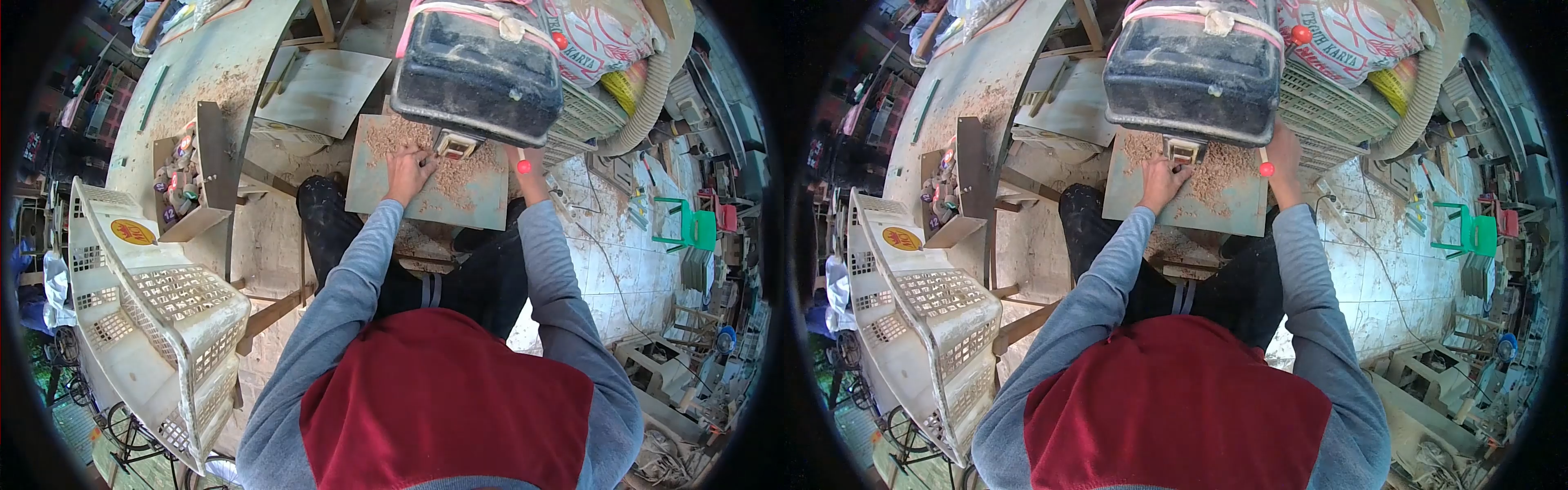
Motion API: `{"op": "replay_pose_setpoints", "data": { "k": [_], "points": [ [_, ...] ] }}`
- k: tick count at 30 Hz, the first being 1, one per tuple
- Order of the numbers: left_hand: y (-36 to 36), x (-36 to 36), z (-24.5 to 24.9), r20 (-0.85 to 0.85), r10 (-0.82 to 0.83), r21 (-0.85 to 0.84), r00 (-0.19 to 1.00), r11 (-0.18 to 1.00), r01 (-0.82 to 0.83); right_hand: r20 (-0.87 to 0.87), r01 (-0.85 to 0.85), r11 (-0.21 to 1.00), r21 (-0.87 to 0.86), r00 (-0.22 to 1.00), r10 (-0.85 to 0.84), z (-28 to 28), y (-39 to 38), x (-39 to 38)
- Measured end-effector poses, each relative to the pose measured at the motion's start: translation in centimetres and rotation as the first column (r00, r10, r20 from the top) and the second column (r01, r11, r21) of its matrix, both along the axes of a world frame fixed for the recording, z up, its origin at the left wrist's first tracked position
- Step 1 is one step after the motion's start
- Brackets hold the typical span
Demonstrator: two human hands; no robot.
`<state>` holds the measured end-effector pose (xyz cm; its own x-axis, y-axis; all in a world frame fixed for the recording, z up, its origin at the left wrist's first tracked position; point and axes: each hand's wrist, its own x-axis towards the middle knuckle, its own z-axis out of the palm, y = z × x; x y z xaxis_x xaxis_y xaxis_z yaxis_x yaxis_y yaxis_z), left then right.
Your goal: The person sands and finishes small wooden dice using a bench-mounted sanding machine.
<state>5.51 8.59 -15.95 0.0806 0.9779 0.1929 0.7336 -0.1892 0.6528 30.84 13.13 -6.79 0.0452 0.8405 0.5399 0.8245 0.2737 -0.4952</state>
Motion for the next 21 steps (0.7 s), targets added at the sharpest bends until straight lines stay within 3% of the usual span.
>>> {"op": "replay_pose_setpoints", "data": {
  "k": [4, 6, 7, 9, 10, 12, 13, 15, 17, 18, 19, 21],
  "points": [
    [-0.2, 0.1, 0.3, -0.011, 0.016, 0.030, 1.000, 0.999, -0.015, 0.010, 0.018, 0.995, -0.094, 1.000, -0.017, -0.8, 1.9, 1.5],
    [-0.1, 0.0, 0.0, 0.009, 0.020, 0.089, 1.000, 0.996, -0.020, 0.145, -0.093, 0.920, 0.382, 0.989, 0.040, -0.8, 3.2, 1.7],
    [0.1, -0.1, -0.1, 0.000, 0.010, 0.044, 1.000, 0.999, -0.010, 0.145, -0.094, 0.919, 0.384, 0.989, 0.040, -0.8, 4.0, 1.6],
    [0.1, -0.1, -0.2, -0.008, -0.008, -0.003, 1.000, 1.000, 0.008, 0.002, 0.007, 0.989, 0.150, 1.000, -0.007, -0.1, 4.4, 1.2],
    [0.0, -0.1, -0.3, 0.017, -0.008, 0.003, 1.000, 1.000, 0.008, 0.005, 0.011, 0.988, 0.152, 1.000, -0.012, -0.1, 3.9, 0.9],
    [-0.1, 0.1, -0.3, 0.045, -0.009, 0.020, 0.999, 1.000, 0.009, -0.193, -0.005, 0.983, 0.186, 0.980, 0.041, 2.1, 1.8, -1.6],
    [-0.2, 0.1, -0.6, 0.049, -0.009, 0.061, 0.999, 0.998, 0.006, -0.208, -0.046, 0.980, 0.192, 0.974, 0.087, 3.3, 0.4, -2.4],
    [0.0, 0.0, -0.2, 0.058, 0.002, 0.127, 0.998, 0.992, -0.009, 0.111, 0.123, 0.989, -0.087, 0.987, -0.113, -0.7, 1.3, 0.1],
    [-0.3, 0.2, 0.1, 0.034, 0.046, 0.075, 0.998, 0.996, -0.048, -0.026, -0.128, 0.856, -0.500, 0.991, 0.132, 2.3, -3.3, 0.8],
    [-0.4, 0.2, 0.0, 0.047, 0.067, 0.086, 0.997, 0.994, -0.071, -0.136, -0.276, 0.757, -0.592, 0.960, 0.243, 3.8, -5.9, 1.3],
    [-0.4, 0.0, -0.1, 0.103, 0.048, 0.109, 0.993, 0.992, -0.060, -0.534, -0.540, 0.676, -0.502, 0.808, 0.249, 4.7, -9.0, 0.7],
    [-0.8, -0.3, -0.3, 0.164, 0.029, 0.149, 0.986, 0.987, -0.054, -0.877, -0.853, 0.376, -0.361, 0.448, 0.176, 5.3, -13.6, 0.7]
  ]
}}
